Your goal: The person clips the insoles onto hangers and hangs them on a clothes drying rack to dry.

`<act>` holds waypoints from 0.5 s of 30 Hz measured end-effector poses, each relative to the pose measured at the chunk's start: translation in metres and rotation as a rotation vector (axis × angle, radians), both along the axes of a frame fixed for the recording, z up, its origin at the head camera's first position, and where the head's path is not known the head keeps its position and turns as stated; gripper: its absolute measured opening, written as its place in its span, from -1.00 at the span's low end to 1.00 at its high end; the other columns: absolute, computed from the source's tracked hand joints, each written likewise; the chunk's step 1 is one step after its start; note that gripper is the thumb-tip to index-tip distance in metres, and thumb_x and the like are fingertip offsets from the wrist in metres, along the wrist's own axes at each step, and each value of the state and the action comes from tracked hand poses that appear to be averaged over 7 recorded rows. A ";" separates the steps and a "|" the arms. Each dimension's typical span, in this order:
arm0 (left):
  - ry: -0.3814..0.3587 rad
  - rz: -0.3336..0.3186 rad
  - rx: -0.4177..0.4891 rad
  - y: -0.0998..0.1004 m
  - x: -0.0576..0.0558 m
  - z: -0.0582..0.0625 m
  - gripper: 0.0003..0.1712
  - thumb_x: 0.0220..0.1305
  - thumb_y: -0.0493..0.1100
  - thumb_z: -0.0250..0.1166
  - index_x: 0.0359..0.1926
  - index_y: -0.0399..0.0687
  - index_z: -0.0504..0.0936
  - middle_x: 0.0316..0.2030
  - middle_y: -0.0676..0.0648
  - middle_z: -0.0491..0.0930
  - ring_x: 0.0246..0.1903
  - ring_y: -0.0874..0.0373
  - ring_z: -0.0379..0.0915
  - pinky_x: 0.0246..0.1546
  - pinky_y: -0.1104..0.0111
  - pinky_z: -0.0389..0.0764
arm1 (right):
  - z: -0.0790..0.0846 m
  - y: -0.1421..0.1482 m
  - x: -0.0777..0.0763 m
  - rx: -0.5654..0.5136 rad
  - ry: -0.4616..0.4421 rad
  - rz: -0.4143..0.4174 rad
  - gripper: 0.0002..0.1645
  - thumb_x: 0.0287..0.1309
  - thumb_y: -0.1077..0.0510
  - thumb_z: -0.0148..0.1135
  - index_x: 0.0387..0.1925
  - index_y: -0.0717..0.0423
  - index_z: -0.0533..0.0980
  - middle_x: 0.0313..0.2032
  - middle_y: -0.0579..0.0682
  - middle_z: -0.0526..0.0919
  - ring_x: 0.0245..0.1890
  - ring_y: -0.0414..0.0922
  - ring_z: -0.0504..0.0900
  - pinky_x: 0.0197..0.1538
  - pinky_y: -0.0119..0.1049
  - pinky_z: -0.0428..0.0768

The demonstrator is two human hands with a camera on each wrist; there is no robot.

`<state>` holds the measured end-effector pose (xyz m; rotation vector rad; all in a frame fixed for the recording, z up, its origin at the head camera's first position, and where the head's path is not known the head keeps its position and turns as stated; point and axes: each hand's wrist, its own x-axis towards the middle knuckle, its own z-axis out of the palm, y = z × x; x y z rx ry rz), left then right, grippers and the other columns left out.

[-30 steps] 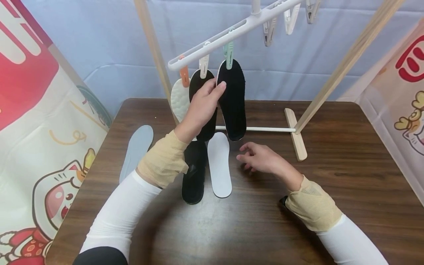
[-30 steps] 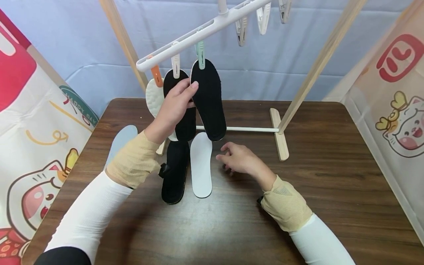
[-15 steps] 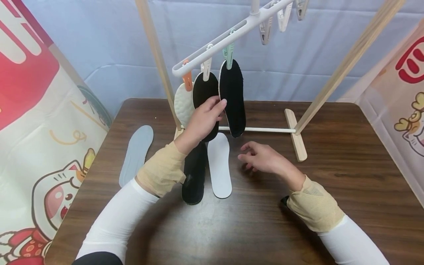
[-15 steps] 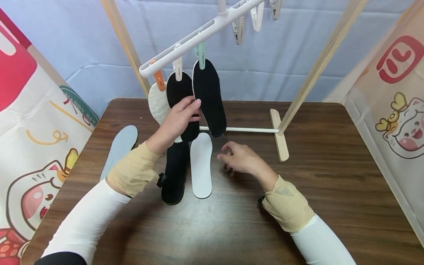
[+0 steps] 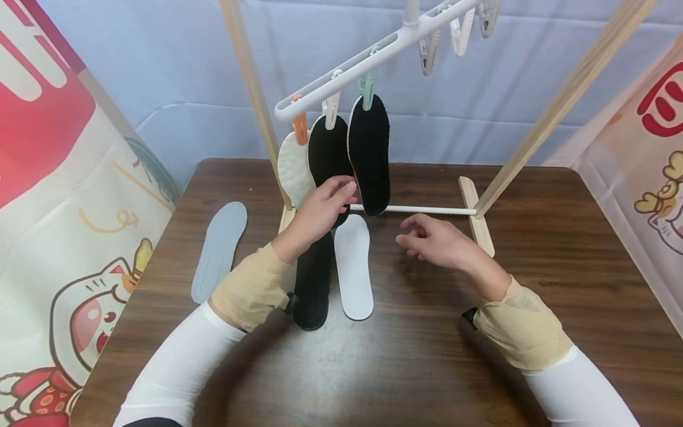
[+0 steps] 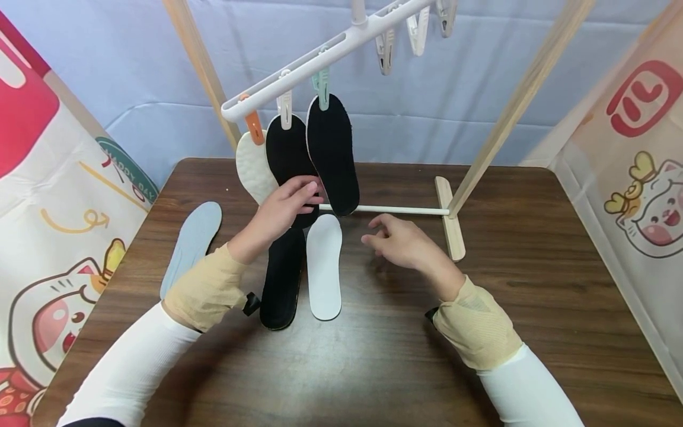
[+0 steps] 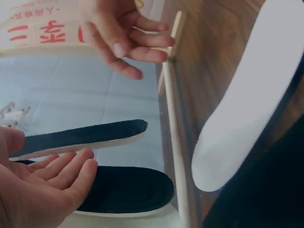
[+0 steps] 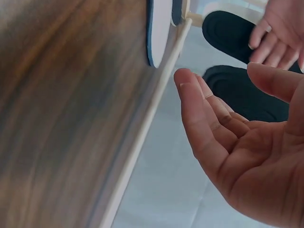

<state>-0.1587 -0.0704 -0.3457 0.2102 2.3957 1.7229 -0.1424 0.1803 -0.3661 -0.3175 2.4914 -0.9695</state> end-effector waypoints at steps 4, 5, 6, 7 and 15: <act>-0.014 -0.013 0.001 -0.006 0.002 -0.005 -0.52 0.58 -0.02 0.05 0.34 -0.19 0.43 0.21 -0.18 0.56 0.14 -0.02 0.58 0.20 0.17 0.53 | 0.012 0.004 -0.004 0.018 0.056 0.005 -0.49 0.44 -0.03 0.17 0.22 0.22 0.41 -0.24 0.06 0.74 -0.22 -0.05 0.70 -0.19 -0.26 0.59; -0.015 -0.017 0.003 -0.008 0.002 -0.006 -0.52 0.59 -0.03 0.04 0.34 -0.20 0.42 0.22 -0.19 0.56 0.14 -0.03 0.58 0.20 0.16 0.52 | 0.016 0.006 -0.005 0.022 0.072 0.002 -0.49 0.44 -0.03 0.17 0.22 0.22 0.41 -0.24 0.05 0.74 -0.23 -0.06 0.69 -0.19 -0.26 0.57; -0.015 -0.022 0.002 -0.010 0.002 -0.007 -0.52 0.59 -0.03 0.03 0.35 -0.22 0.41 0.23 -0.20 0.55 0.15 -0.05 0.58 0.20 0.15 0.52 | 0.020 0.007 -0.006 0.027 0.087 0.000 -0.49 0.44 -0.04 0.17 0.22 0.21 0.41 -0.23 0.04 0.74 -0.22 -0.07 0.69 -0.18 -0.25 0.55; -0.015 -0.025 0.005 -0.011 0.002 -0.007 -0.51 0.59 -0.04 0.03 0.35 -0.23 0.40 0.24 -0.20 0.54 0.15 -0.06 0.58 0.21 0.13 0.52 | 0.024 0.009 -0.007 0.032 0.091 -0.007 -0.48 0.44 -0.05 0.17 0.22 0.20 0.41 -0.21 0.03 0.74 -0.20 -0.07 0.69 -0.16 -0.24 0.55; -0.016 -0.019 -0.021 -0.028 0.001 -0.015 -0.50 0.61 0.00 0.00 0.36 -0.21 0.38 0.28 -0.19 0.53 0.15 -0.07 0.58 0.23 0.11 0.51 | 0.067 0.026 -0.019 0.096 0.154 -0.044 -0.35 0.45 -0.22 0.09 0.32 0.12 0.36 0.06 0.11 0.67 -0.05 0.01 0.67 0.05 -0.05 0.51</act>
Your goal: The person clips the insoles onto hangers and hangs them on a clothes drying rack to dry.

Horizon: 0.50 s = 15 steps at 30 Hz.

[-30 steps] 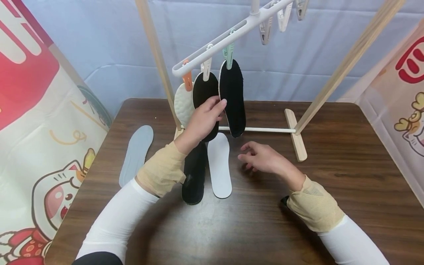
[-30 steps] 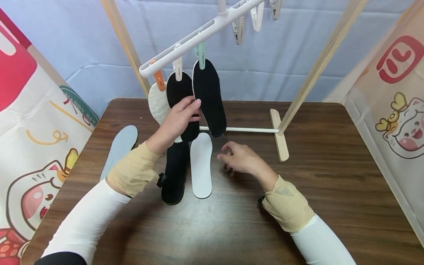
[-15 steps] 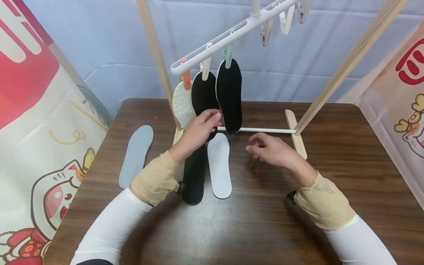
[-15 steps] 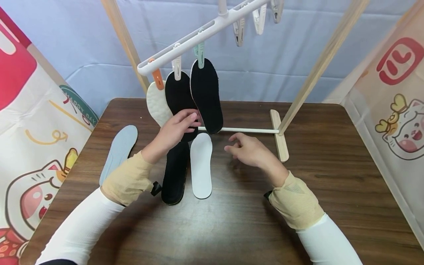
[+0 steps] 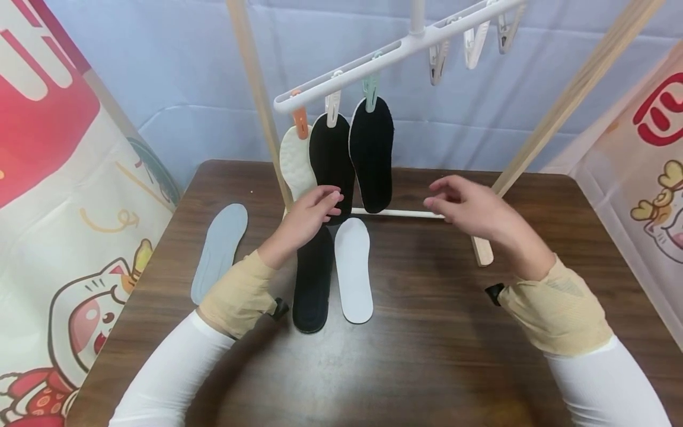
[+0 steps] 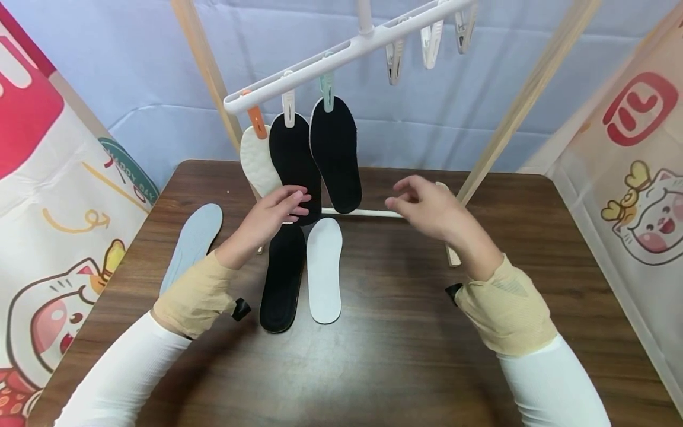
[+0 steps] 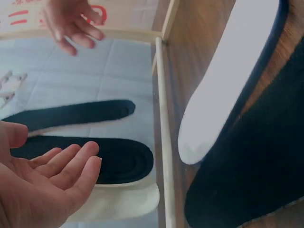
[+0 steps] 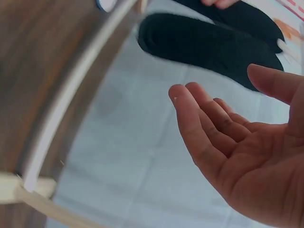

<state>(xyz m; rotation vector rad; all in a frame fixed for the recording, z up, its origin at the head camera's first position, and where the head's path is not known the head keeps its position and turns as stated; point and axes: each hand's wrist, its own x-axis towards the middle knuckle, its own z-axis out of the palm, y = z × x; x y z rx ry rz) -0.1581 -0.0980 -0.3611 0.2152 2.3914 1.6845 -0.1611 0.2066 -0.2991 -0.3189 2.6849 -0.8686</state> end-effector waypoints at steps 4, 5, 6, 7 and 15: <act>-0.010 0.027 -0.026 -0.008 0.000 -0.005 -0.49 0.60 0.02 0.00 0.37 -0.18 0.38 0.28 -0.18 0.53 0.15 -0.07 0.58 0.24 0.10 0.50 | 0.021 0.012 -0.010 -0.007 0.047 -0.038 -0.28 0.44 -0.26 0.07 0.38 0.12 0.30 0.16 0.18 0.59 -0.01 0.07 0.63 0.07 -0.01 0.49; -0.012 0.034 -0.029 -0.010 0.000 -0.006 -0.48 0.60 0.03 0.01 0.37 -0.18 0.38 0.28 -0.18 0.53 0.15 -0.07 0.58 0.25 0.10 0.49 | 0.026 0.015 -0.014 -0.016 0.054 -0.048 -0.25 0.45 -0.26 0.06 0.40 0.14 0.28 0.19 0.21 0.56 0.00 0.08 0.62 0.07 -0.01 0.50; -0.015 0.041 -0.032 -0.012 0.000 -0.008 -0.48 0.60 0.03 0.01 0.37 -0.17 0.38 0.28 -0.17 0.53 0.15 -0.07 0.58 0.25 0.10 0.49 | 0.031 0.019 -0.017 -0.030 0.054 -0.059 -0.22 0.45 -0.26 0.05 0.42 0.16 0.25 0.22 0.24 0.53 -0.01 0.09 0.63 0.07 0.00 0.52; -0.017 0.043 -0.031 -0.013 0.001 -0.009 -0.48 0.60 0.03 0.00 0.38 -0.18 0.37 0.29 -0.18 0.52 0.16 -0.08 0.57 0.26 0.09 0.49 | 0.035 0.022 -0.021 -0.037 0.058 -0.071 -0.20 0.46 -0.27 0.04 0.45 0.17 0.22 0.24 0.27 0.50 -0.02 0.07 0.64 0.08 0.01 0.52; -0.067 0.068 -0.057 -0.028 0.004 -0.020 -0.47 0.59 0.04 0.03 0.40 -0.13 0.37 0.29 -0.16 0.53 0.16 -0.05 0.57 0.25 0.09 0.49 | 0.060 0.053 -0.048 -0.137 0.106 -0.231 -0.11 0.47 -0.16 0.03 0.52 0.32 0.03 0.25 0.31 0.45 -0.39 -0.50 0.59 -0.24 -0.58 0.55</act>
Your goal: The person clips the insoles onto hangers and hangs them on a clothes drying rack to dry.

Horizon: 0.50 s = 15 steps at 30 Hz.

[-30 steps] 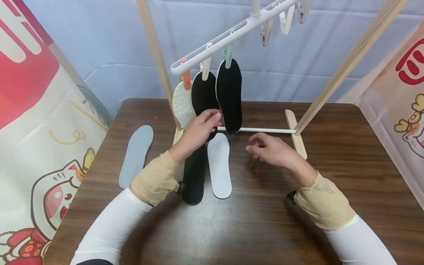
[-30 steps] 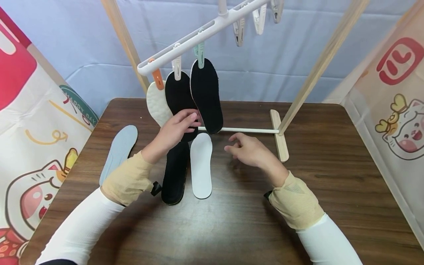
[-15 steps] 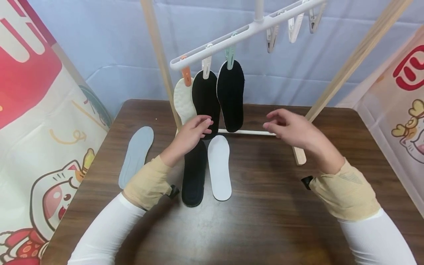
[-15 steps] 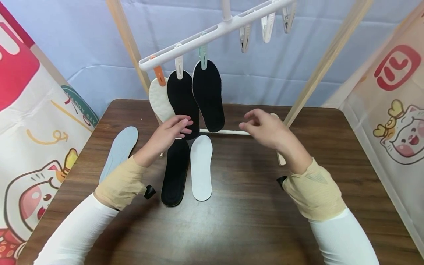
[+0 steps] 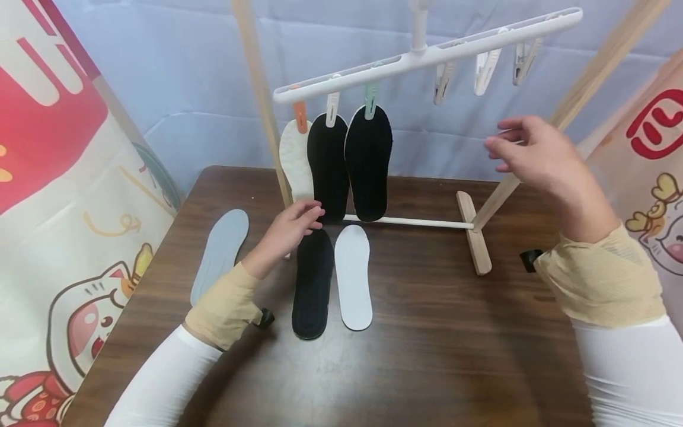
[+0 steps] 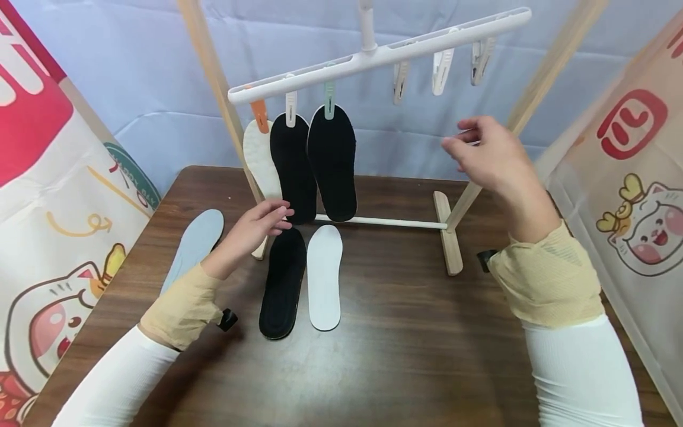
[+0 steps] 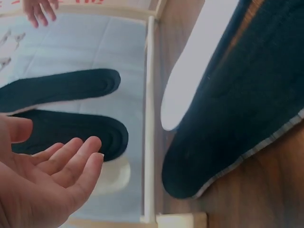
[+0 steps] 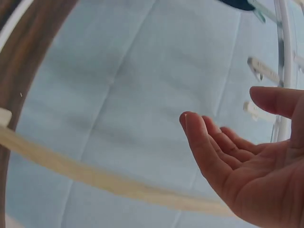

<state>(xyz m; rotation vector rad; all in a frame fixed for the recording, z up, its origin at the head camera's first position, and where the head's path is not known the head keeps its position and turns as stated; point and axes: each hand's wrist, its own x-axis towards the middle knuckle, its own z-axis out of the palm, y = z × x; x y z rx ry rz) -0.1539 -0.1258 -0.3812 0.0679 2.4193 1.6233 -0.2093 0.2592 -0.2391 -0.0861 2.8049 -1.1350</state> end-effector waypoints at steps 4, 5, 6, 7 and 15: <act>-0.043 0.054 -0.044 -0.006 0.015 -0.001 -0.45 0.57 0.06 0.06 0.42 -0.08 0.36 0.27 -0.16 0.53 0.17 -0.05 0.56 0.26 0.07 0.48 | 0.006 0.015 -0.022 -0.078 -0.005 0.022 -0.05 0.49 -0.11 0.00 0.57 0.29 -0.18 0.37 0.34 0.34 -0.38 -0.56 0.57 -0.24 -0.64 0.56; -0.049 0.067 -0.051 -0.008 0.019 -0.001 -0.44 0.57 0.06 0.07 0.42 -0.09 0.35 0.27 -0.17 0.54 0.17 -0.06 0.56 0.27 0.06 0.48 | 0.008 0.017 -0.027 -0.104 -0.006 0.027 -0.04 0.49 -0.09 0.01 0.58 0.27 -0.22 0.40 0.34 0.30 -0.37 -0.57 0.57 -0.23 -0.64 0.56; -0.058 0.084 -0.060 -0.010 0.023 0.000 -0.44 0.56 0.06 0.07 0.42 -0.09 0.35 0.27 -0.17 0.54 0.17 -0.06 0.56 0.27 0.05 0.48 | 0.009 0.019 -0.032 -0.125 -0.007 0.037 -0.03 0.49 -0.08 0.01 0.58 0.25 -0.26 0.44 0.34 0.26 -0.36 -0.58 0.57 -0.23 -0.65 0.56; -0.062 0.086 -0.070 -0.014 0.024 -0.001 -0.44 0.56 0.06 0.08 0.42 -0.09 0.35 0.26 -0.18 0.55 0.17 -0.06 0.56 0.27 0.04 0.48 | 0.011 0.021 -0.033 -0.140 -0.004 0.032 -0.01 0.49 -0.07 0.00 0.59 0.22 -0.30 0.47 0.34 0.21 -0.34 -0.58 0.57 -0.21 -0.66 0.56; -0.057 0.134 -0.119 -0.044 0.035 -0.005 -0.42 0.55 0.03 0.11 0.40 -0.20 0.37 0.26 -0.25 0.52 0.18 -0.13 0.54 0.21 0.01 0.50 | 0.029 0.022 -0.041 -0.367 0.047 -0.057 -0.18 0.43 0.10 0.12 0.55 0.17 -0.01 0.01 -0.18 0.52 -0.28 -0.46 0.61 -0.25 -0.63 0.60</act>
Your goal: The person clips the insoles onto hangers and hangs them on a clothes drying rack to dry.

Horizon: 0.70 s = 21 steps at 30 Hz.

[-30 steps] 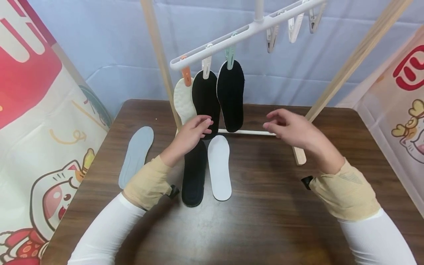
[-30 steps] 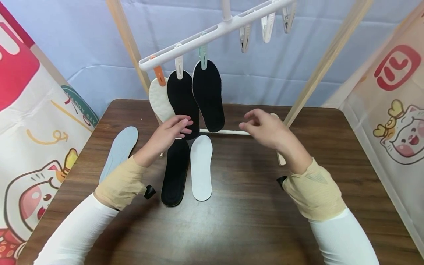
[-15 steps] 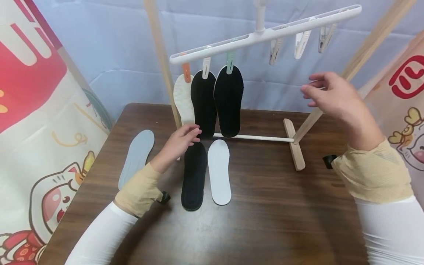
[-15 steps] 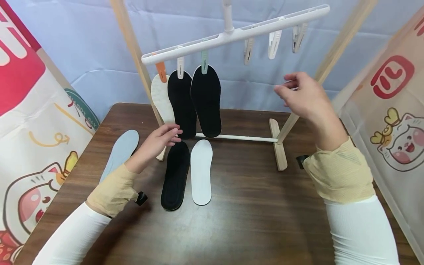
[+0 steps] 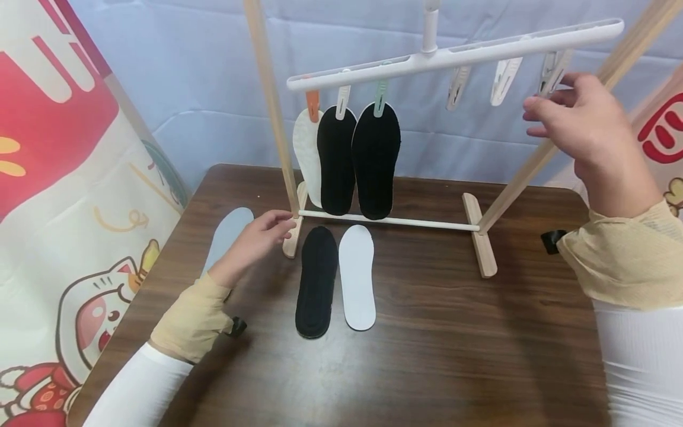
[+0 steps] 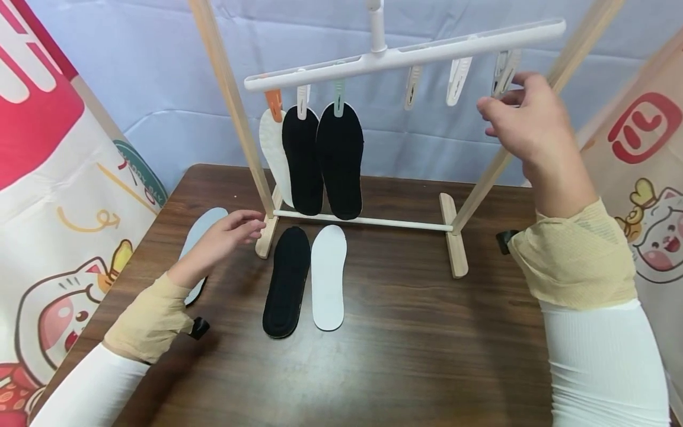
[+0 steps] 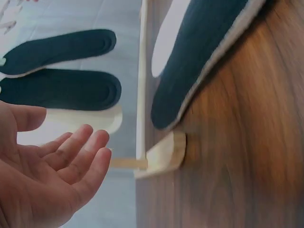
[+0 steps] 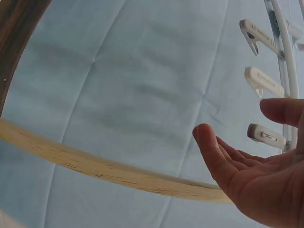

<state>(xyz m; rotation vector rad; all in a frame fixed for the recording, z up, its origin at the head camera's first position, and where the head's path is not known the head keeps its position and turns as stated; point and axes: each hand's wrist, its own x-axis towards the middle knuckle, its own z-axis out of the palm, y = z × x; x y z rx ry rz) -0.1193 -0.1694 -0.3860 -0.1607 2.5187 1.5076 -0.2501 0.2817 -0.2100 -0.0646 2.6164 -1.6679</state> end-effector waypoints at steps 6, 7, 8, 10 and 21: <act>-0.006 0.006 -0.071 -0.022 0.009 0.000 -0.41 0.57 0.05 0.06 0.42 -0.20 0.34 0.27 -0.29 0.50 0.22 -0.17 0.50 0.23 0.00 0.48 | 0.004 -0.002 0.001 -0.167 0.038 -0.052 -0.58 0.37 0.17 0.20 0.17 0.02 0.30 -0.12 -0.18 0.52 -0.22 -0.33 0.61 -0.25 -0.62 0.60; -0.009 0.009 -0.085 -0.026 0.010 0.001 -0.41 0.57 0.06 0.05 0.42 -0.19 0.34 0.27 -0.30 0.51 0.22 -0.18 0.50 0.23 -0.01 0.48 | 0.004 -0.003 0.003 -0.230 0.049 -0.052 -0.63 0.35 0.20 0.21 0.11 0.03 0.33 -0.14 -0.16 0.54 -0.23 -0.31 0.62 -0.25 -0.60 0.61; -0.008 0.009 -0.099 -0.029 0.011 0.001 -0.41 0.57 0.06 0.04 0.42 -0.19 0.34 0.27 -0.31 0.51 0.22 -0.20 0.49 0.23 -0.02 0.47 | 0.004 -0.004 0.004 -0.287 0.057 -0.050 -0.64 0.34 0.23 0.23 0.09 0.05 0.35 -0.14 -0.14 0.55 -0.25 -0.30 0.64 -0.26 -0.59 0.62; -0.011 0.011 -0.119 -0.037 0.013 0.001 -0.40 0.58 0.08 0.03 0.42 -0.18 0.34 0.27 -0.33 0.50 0.23 -0.22 0.47 0.24 -0.04 0.46 | 0.004 -0.007 0.006 -0.393 0.069 -0.049 -0.68 0.31 0.26 0.28 0.02 0.06 0.40 -0.17 -0.12 0.59 -0.30 -0.27 0.68 -0.28 -0.55 0.64; -0.017 0.013 -0.293 -0.076 0.023 -0.008 -0.34 0.57 0.21 -0.05 0.44 -0.12 0.36 0.43 -0.24 0.32 0.42 -0.26 0.18 0.32 -0.18 0.28 | 0.004 -0.010 0.013 -0.651 0.105 -0.034 -0.72 0.20 0.28 0.41 -0.11 0.23 0.50 -0.31 0.10 0.71 -0.36 -0.08 0.77 -0.28 -0.34 0.72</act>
